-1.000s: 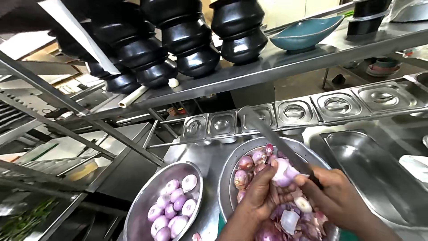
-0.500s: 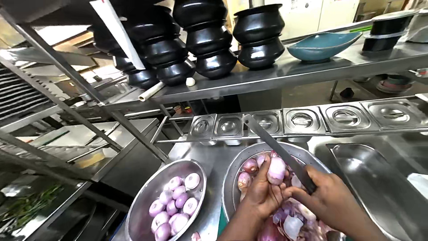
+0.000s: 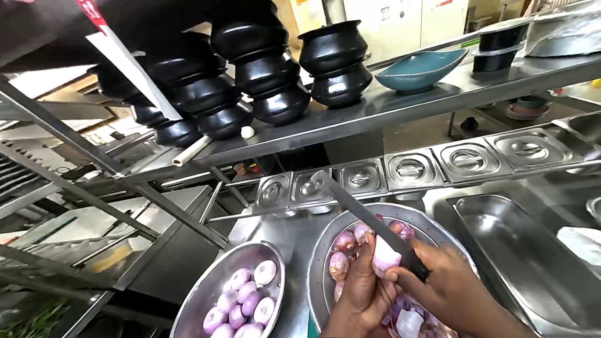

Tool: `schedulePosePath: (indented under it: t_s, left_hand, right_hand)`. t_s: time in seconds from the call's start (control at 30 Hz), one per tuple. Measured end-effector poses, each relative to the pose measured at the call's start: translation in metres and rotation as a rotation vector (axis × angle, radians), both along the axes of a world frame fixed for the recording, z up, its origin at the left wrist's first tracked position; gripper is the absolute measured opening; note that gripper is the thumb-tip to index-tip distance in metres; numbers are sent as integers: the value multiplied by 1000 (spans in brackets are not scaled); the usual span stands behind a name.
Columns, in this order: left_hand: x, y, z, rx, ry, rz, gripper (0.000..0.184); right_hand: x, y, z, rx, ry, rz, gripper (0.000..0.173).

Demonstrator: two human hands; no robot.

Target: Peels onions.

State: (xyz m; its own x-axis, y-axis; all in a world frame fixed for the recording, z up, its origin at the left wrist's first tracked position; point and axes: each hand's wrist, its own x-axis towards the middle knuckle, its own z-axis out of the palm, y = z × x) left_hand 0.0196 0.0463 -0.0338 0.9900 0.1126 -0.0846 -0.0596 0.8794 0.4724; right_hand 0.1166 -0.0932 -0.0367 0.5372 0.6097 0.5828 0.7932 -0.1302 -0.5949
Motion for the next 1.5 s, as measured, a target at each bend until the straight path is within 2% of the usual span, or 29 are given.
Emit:
schedulePosePath:
  t_s: [0.2, 0.3, 0.4, 0.43, 0.5, 0.57, 0.67, 0.77, 0.9, 1.0, 1.13, 1.3, 1.37, 1.43, 1.5]
  left_hand:
    - [0, -14, 15, -55, 154, 135, 48]
    - [1, -14, 17, -8, 211, 178, 49]
    - [13, -9, 17, 98, 407, 271, 59]
    - [15, -5, 15, 127, 449, 296, 60]
    - [12, 1, 11, 198, 415, 338, 56]
    - [5, 0, 10, 316, 309, 382, 43]
    - [-2, -1, 15, 487, 152, 391, 39]
    - [-5, -1, 17, 584, 101, 387, 37]
    - [-6, 1, 18, 663, 88, 396, 36]
    - [-5, -1, 20, 718, 109, 441, 28]
    - [-1, -2, 18, 780, 177, 490, 26]
    - [3, 1, 8, 736, 245, 457, 32]
    - [6, 2, 9, 596, 363, 445, 37]
    - [8, 10, 14, 367, 466, 445, 42]
    - [6, 19, 16, 170, 470, 434, 43]
  right_hand:
    - [-2, 2, -2, 12, -62, 4, 64]
    - [-9, 1, -3, 20, -269, -65, 60]
    - [-29, -7, 2, -106, -505, -58, 57]
    - [-33, -9, 3, -147, -514, -40, 59]
    - [-27, -8, 2, -165, -393, -44, 70]
    - [-8, -5, -1, -91, -240, -71, 77]
    - [9, -2, 6, -28, -129, -58, 73]
    - [11, -2, 14, -48, -76, -17, 70]
    - [10, -2, 12, -22, -158, 14, 70]
    - [6, -2, 7, -1, -285, 11, 68]
    - [-3, -1, 4, -37, -514, -78, 60]
    - [-8, -6, -2, -89, -676, -32, 58]
    - [-11, -11, -6, -137, -691, 47, 57]
    - [-15, -18, -10, -185, -667, 107, 56]
    - [-16, -22, -11, -245, -548, 61, 66]
